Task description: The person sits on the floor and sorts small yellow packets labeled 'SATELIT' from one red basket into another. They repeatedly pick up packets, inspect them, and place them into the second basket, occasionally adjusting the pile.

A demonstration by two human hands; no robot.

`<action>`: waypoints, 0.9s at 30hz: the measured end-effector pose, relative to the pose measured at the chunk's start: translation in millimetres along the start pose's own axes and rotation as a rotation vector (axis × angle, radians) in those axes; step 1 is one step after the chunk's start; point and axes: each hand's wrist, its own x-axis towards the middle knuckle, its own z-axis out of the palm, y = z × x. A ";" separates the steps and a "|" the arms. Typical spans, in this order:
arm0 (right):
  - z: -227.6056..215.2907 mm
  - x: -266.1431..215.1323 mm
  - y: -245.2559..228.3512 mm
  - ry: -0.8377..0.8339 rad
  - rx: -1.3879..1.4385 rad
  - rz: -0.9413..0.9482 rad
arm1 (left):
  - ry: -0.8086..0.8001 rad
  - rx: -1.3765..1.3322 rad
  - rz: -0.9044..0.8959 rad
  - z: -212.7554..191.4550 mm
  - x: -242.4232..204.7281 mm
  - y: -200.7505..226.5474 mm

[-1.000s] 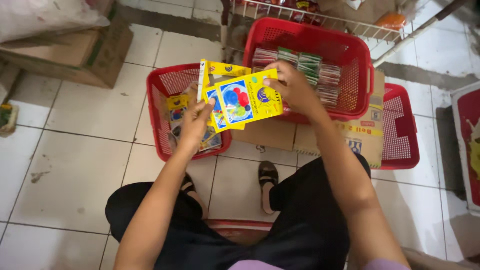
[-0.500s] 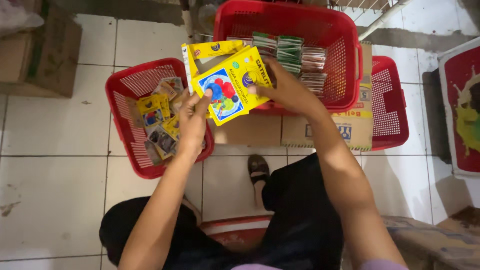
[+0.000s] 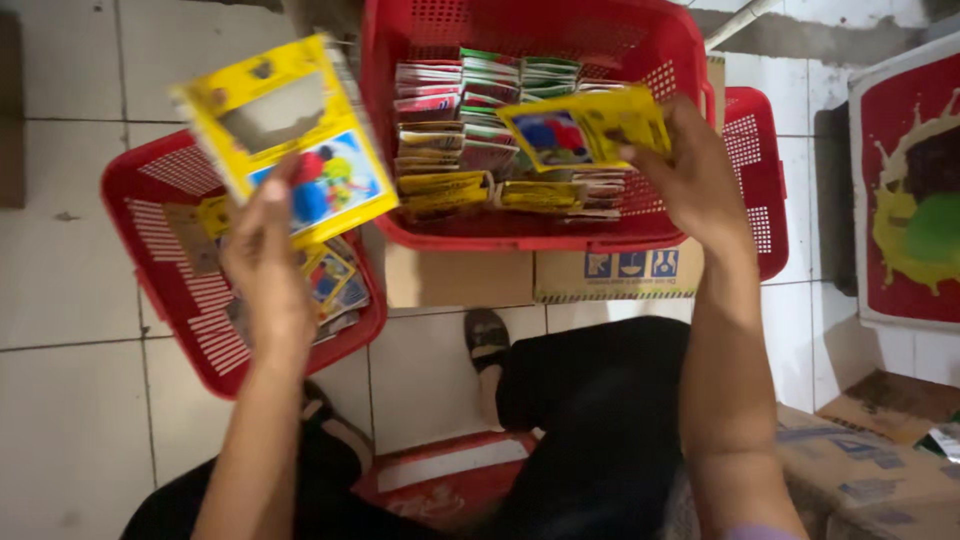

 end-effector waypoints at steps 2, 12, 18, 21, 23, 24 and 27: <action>-6.1 -7.0 13.3 0.017 -0.140 0.157 | 0.004 -0.034 0.013 -11.5 2.0 3.9; -5.9 -7.4 43.9 -0.184 -0.281 0.186 | -0.015 -0.178 -0.124 -37.6 2.6 -8.4; -8.3 -6.7 54.3 -0.233 -0.329 0.094 | -0.020 -0.118 -0.112 -47.1 5.6 -12.9; -13.9 -12.5 51.7 -0.158 -0.214 0.229 | -0.027 -0.119 -0.093 -49.7 4.5 -15.4; -14.2 -12.8 54.8 -0.173 -0.211 0.265 | -0.028 -0.130 -0.093 -50.3 3.2 -15.7; -15.0 -13.9 57.0 -0.180 -0.210 0.283 | -0.025 -0.135 -0.099 -50.7 2.7 -15.2; -18.4 -16.5 64.2 -0.262 -0.149 0.169 | -0.021 -0.139 -0.105 -51.5 2.6 -13.1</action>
